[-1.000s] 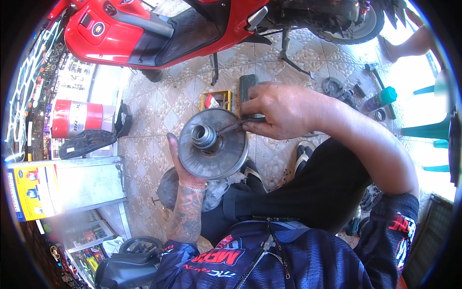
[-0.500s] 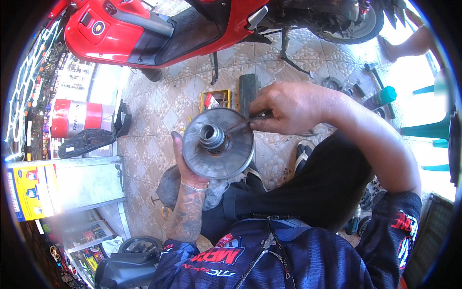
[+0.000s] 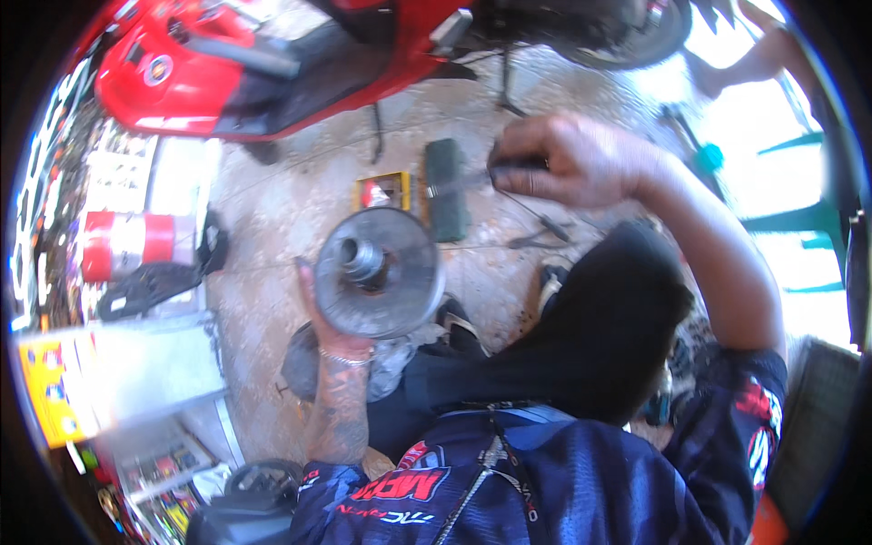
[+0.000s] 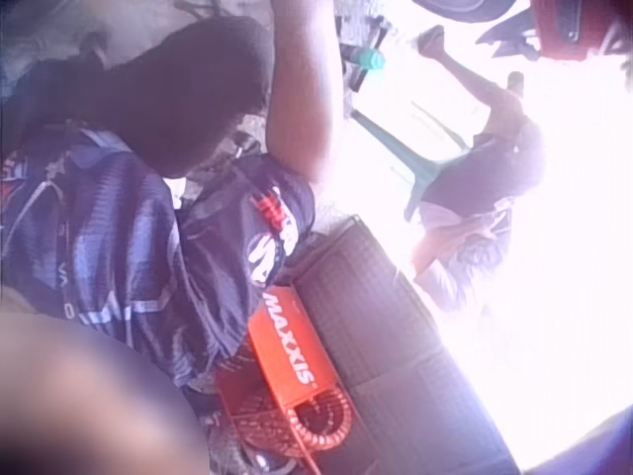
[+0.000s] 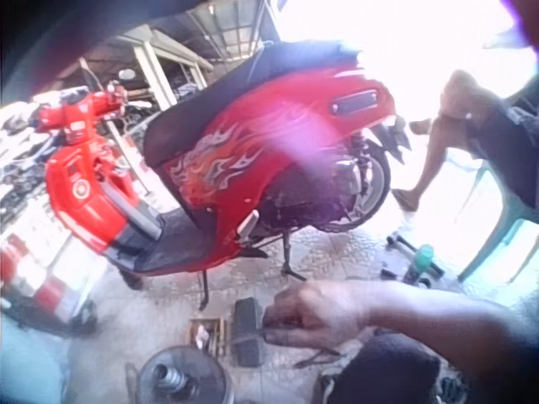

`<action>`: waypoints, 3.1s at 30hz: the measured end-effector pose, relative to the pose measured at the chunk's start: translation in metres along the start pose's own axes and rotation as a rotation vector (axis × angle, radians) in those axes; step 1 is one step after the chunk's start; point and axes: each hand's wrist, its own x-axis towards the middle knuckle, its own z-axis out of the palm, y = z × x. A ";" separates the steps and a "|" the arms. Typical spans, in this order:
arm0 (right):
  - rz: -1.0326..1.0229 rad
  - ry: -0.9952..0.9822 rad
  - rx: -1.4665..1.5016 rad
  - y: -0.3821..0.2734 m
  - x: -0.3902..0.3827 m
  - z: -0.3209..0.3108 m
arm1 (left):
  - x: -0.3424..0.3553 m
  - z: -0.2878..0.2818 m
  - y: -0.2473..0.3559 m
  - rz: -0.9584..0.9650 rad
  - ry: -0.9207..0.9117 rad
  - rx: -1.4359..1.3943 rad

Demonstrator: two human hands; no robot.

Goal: The person uses a screwdriver to pry and remove a retaining ring from a scooter clutch assembly, then wipes the part with a cloth.

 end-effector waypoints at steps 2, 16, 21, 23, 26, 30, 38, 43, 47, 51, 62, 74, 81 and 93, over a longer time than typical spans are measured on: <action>0.203 0.076 0.001 0.023 -0.033 -0.016 | 0.003 -0.005 -0.004 -0.009 0.050 0.031; 1.648 0.593 0.318 0.209 -0.455 0.147 | 0.004 0.013 -0.008 -0.026 0.173 0.187; 1.849 0.357 0.247 0.248 -0.506 0.235 | 0.005 0.021 -0.009 -0.087 -0.002 0.107; 1.899 0.296 0.376 0.256 -0.508 0.247 | 0.003 0.027 -0.011 -0.062 0.071 0.141; 1.979 0.272 0.557 0.254 -0.505 0.244 | 0.002 0.037 -0.018 0.003 0.220 0.236; 2.043 0.296 0.695 0.228 -0.498 0.212 | 0.003 0.042 -0.021 -0.007 0.253 0.241; 1.405 0.735 0.565 0.104 -0.358 0.059 | 0.011 0.010 -0.015 -0.144 -0.049 0.082; 0.653 0.557 0.631 0.015 -0.172 -0.017 | 0.007 0.023 -0.015 -0.153 -0.262 -0.023; 0.534 0.031 0.885 -0.015 -0.014 -0.011 | 0.000 0.041 -0.008 -0.135 -0.262 -0.010; 0.631 -0.277 0.991 -0.026 0.087 0.051 | -0.006 0.041 0.000 -0.085 -0.288 0.010; 0.594 -0.235 1.174 -0.101 0.075 0.048 | -0.020 0.018 0.032 -0.259 -0.412 -0.309; 0.703 0.755 1.649 -0.202 0.049 0.136 | -0.008 0.032 0.041 -0.093 -0.321 -0.266; 0.721 0.371 1.223 -0.181 0.024 0.125 | -0.013 0.020 0.040 -0.047 -0.258 -0.337; -0.034 -0.065 -0.237 -0.127 0.044 0.007 | -0.022 0.018 0.028 -0.124 -0.471 -0.392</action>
